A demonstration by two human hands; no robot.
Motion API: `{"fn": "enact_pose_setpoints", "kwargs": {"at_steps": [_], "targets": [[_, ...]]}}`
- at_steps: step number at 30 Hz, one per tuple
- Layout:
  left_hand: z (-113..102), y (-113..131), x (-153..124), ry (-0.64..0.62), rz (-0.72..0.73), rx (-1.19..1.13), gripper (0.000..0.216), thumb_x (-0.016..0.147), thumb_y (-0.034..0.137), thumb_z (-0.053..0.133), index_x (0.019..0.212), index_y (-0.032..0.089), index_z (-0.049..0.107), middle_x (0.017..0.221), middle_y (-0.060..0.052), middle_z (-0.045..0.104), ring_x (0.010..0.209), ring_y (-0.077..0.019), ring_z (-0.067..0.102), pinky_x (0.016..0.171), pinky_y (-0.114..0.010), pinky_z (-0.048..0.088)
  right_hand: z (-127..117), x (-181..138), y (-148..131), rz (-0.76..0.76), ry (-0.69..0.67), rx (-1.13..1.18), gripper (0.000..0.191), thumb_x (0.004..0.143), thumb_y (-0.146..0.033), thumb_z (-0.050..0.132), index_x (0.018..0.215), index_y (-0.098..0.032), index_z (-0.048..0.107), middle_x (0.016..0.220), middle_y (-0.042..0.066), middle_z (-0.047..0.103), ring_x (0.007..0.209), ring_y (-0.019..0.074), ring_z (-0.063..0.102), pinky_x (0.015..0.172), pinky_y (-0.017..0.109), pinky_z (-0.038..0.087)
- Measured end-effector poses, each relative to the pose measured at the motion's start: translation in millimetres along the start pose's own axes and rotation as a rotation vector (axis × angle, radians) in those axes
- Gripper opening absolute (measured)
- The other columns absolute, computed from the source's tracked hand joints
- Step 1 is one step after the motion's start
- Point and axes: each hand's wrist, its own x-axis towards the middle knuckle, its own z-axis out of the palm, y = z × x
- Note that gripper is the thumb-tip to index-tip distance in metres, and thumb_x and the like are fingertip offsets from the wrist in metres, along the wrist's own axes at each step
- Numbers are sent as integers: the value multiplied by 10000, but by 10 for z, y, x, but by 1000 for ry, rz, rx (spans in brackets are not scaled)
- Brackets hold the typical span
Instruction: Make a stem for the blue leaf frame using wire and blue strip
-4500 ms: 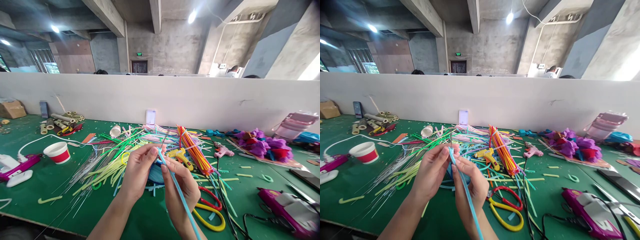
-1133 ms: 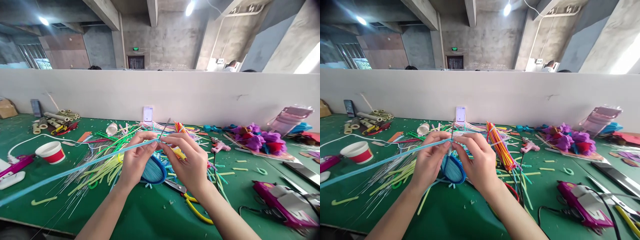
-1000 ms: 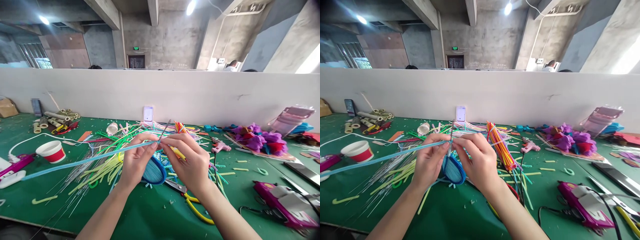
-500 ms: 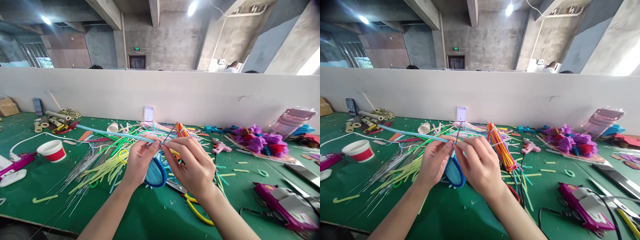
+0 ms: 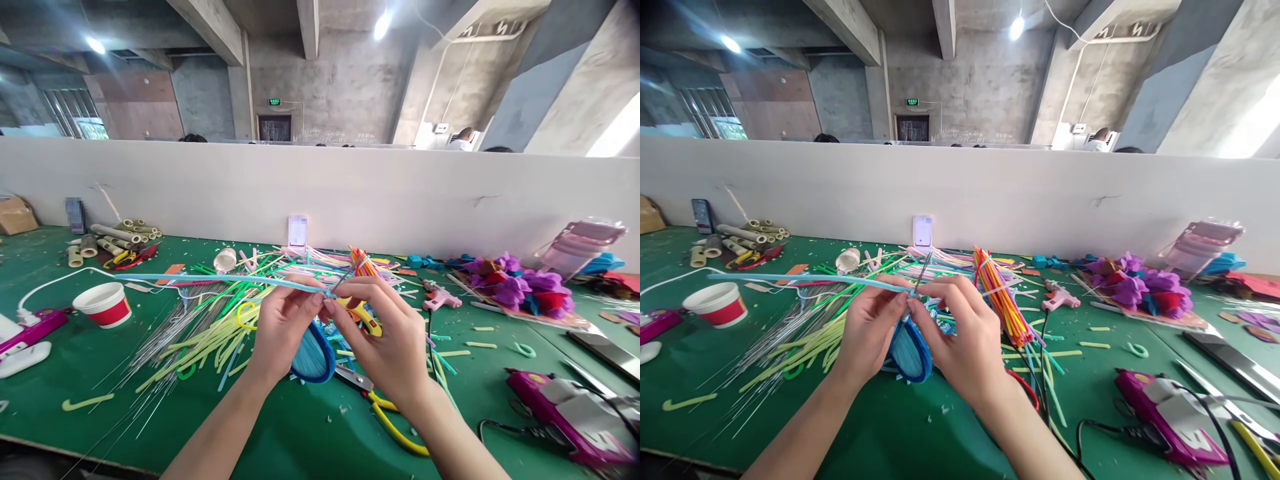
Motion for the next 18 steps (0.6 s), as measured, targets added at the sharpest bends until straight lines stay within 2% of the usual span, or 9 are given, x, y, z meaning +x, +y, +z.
{"fn": "enact_pose_setpoints", "kwargs": {"at_steps": [2, 3, 5, 7, 9, 14, 16, 18], "targets": [[6, 22, 19, -14, -64, -39, 75, 847, 255, 758, 895, 205, 730, 817, -2, 669, 680, -106, 617, 594, -207, 497, -98, 68, 32, 44, -129, 97, 223, 892, -186, 693, 1104, -210, 631, 1044, 66, 688, 960, 191, 674, 788, 318, 592], [7, 44, 33, -39, -109, -58, 100, 833, 267, 772, 887, 197, 726, 773, -2, 665, 645, -106, 604, 565, -211, 480, -157, 110, 54, 47, -208, 129, 297, 907, -200, 673, 1197, -214, 611, 1155, 87, 668, 1093, 213, 643, 888, 358, 581], [4, 107, 69, -118, -226, -103, 143, 799, 286, 803, 863, 186, 723, 701, 0, 652, 593, -106, 586, 531, -221, 449, -280, 201, 98, 11, -388, 160, 373, 956, -210, 601, 1327, -245, 574, 1381, 107, 567, 1334, 242, 504, 1065, 445, 495], [-9, 177, 103, -201, -337, -157, 158, 771, 290, 825, 817, 180, 721, 660, 5, 632, 555, -99, 570, 510, -222, 422, -390, 288, 129, -51, -554, 155, 361, 983, -231, 567, 1340, -283, 594, 1506, 91, 467, 1432, 252, 401, 1121, 479, 447], [-28, 231, 123, -252, -408, -193, 153, 775, 288, 823, 839, 183, 733, 646, 11, 615, 532, -83, 548, 491, -212, 393, -471, 356, 141, -100, -652, 99, 362, 983, -256, 577, 1342, -298, 601, 1544, 82, 432, 1448, 259, 383, 1123, 494, 446], [-53, 250, 88, -295, -550, -179, 223, 763, 300, 837, 902, 166, 724, 649, 4, 616, 528, -77, 541, 473, -201, 371, -566, 434, 115, -294, -615, -140, 301, 973, -195, 577, 1255, -263, 654, 1467, 96, 535, 1436, 296, 387, 1087, 575, 457], [-49, 244, 55, -315, -580, -180, 226, 754, 303, 844, 857, 158, 705, 652, -1, 622, 535, -82, 559, 481, -202, 387, -591, 442, 97, -350, -622, -144, 285, 971, -161, 571, 1229, -238, 664, 1405, 106, 588, 1406, 289, 433, 1062, 547, 485], [-52, 252, 23, -345, -596, -169, 227, 759, 312, 839, 843, 160, 694, 655, -6, 635, 543, -93, 582, 497, -208, 408, -617, 436, 84, -340, -647, -71, 260, 975, -143, 563, 1193, -229, 674, 1319, 97, 646, 1315, 256, 540, 1034, 491, 516]]}}
